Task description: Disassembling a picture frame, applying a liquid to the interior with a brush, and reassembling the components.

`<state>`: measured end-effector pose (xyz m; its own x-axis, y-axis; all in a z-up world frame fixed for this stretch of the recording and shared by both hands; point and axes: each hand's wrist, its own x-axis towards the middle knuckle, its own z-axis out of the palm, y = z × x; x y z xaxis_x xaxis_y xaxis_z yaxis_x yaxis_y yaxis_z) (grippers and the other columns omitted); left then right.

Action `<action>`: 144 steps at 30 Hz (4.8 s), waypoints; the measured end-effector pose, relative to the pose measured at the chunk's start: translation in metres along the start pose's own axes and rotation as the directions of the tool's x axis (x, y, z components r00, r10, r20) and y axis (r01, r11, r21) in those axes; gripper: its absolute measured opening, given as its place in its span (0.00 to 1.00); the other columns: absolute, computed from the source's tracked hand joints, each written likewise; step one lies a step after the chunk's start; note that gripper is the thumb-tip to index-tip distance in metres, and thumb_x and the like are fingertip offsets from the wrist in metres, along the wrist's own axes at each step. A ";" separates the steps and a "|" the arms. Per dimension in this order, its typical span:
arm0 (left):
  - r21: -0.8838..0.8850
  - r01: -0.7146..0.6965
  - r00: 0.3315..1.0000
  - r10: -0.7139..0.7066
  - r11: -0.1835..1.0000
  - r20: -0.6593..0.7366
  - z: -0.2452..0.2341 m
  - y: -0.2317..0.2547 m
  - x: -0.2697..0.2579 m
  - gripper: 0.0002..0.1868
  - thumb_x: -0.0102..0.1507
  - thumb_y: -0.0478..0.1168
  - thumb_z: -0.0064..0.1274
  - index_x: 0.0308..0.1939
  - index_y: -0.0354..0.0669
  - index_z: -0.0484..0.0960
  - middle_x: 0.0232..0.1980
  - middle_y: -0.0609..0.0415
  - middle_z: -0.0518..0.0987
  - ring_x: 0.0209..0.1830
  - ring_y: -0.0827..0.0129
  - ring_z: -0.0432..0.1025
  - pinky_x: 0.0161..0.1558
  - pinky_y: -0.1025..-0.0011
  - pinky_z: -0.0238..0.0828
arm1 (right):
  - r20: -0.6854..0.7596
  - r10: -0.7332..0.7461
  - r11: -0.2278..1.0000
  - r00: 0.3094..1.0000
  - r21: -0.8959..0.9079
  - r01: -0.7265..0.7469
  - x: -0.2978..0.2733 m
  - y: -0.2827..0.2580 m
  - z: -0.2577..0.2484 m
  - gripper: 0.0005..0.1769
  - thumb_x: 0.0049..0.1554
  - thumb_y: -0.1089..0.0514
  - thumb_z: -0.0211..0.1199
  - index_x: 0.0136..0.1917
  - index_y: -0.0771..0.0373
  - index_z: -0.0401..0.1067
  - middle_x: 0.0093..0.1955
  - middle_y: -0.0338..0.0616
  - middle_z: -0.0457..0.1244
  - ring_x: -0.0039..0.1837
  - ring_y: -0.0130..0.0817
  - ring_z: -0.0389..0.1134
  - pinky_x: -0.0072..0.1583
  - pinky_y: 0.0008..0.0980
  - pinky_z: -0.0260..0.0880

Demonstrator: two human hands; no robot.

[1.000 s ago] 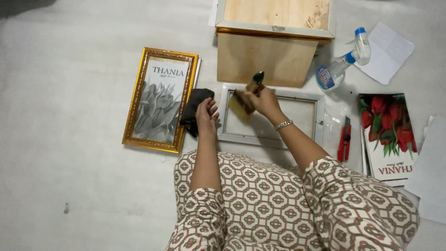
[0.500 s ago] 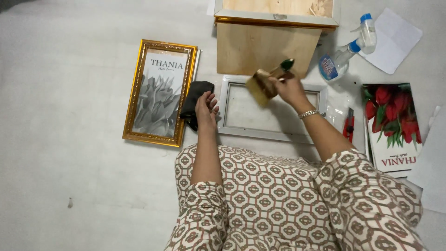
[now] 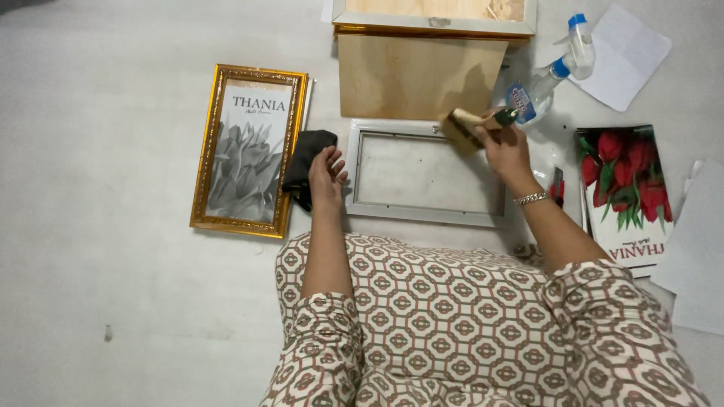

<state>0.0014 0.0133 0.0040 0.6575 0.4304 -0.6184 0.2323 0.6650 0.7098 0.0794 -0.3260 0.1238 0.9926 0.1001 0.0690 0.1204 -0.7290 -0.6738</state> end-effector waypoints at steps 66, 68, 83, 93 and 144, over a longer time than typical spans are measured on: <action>0.024 0.043 0.999 -0.043 0.999 0.005 0.004 0.006 -0.005 0.17 0.63 0.53 0.56 0.50 0.51 0.83 0.46 0.56 0.82 0.38 0.69 0.74 0.34 0.76 0.76 | 0.087 -0.140 0.888 0.986 -0.429 0.164 -0.010 -0.001 -0.073 0.15 0.65 0.48 0.68 0.51 0.60 0.71 0.42 0.52 0.70 0.49 0.57 0.74 0.50 0.54 0.73; 0.033 0.046 0.999 -0.047 0.998 0.007 0.004 0.001 0.002 0.16 0.63 0.53 0.56 0.49 0.51 0.84 0.46 0.56 0.82 0.38 0.70 0.74 0.34 0.76 0.77 | 0.091 -0.133 0.872 0.987 -0.462 0.160 -0.018 0.008 -0.069 0.13 0.65 0.49 0.66 0.52 0.60 0.70 0.41 0.52 0.70 0.48 0.58 0.74 0.49 0.54 0.73; 0.007 0.029 0.998 -0.029 1.000 -0.049 0.005 0.003 0.004 0.15 0.62 0.50 0.55 0.49 0.49 0.84 0.45 0.55 0.82 0.36 0.70 0.75 0.33 0.75 0.76 | 0.162 -0.349 0.815 0.923 -0.434 0.384 -0.012 -0.076 0.118 0.15 0.56 0.55 0.63 0.55 0.52 0.64 0.43 0.50 0.64 0.39 0.60 0.73 0.42 0.53 0.76; -0.044 -0.001 0.999 -0.001 0.999 -0.047 0.000 -0.002 0.011 0.15 0.62 0.51 0.55 0.48 0.49 0.83 0.44 0.56 0.82 0.35 0.71 0.75 0.32 0.74 0.75 | 0.132 -0.320 0.936 0.938 -0.109 0.334 0.013 -0.098 0.120 0.11 0.56 0.55 0.63 0.52 0.58 0.70 0.41 0.56 0.66 0.46 0.63 0.73 0.48 0.62 0.74; -0.178 -0.066 0.974 0.024 0.982 -0.227 -0.010 0.011 0.011 0.16 0.57 0.50 0.58 0.47 0.52 0.83 0.41 0.59 0.80 0.34 0.72 0.74 0.34 0.74 0.72 | 0.320 -0.319 0.946 0.892 0.158 0.282 -0.042 -0.164 0.114 0.16 0.51 0.53 0.69 0.48 0.58 0.67 0.37 0.56 0.66 0.46 0.64 0.72 0.47 0.54 0.74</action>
<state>0.0038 0.0319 0.0017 0.4833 0.5733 -0.6616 0.0572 0.7334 0.6774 0.0159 -0.1337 0.1480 0.8417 0.5384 0.0416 0.3910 -0.5545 -0.7346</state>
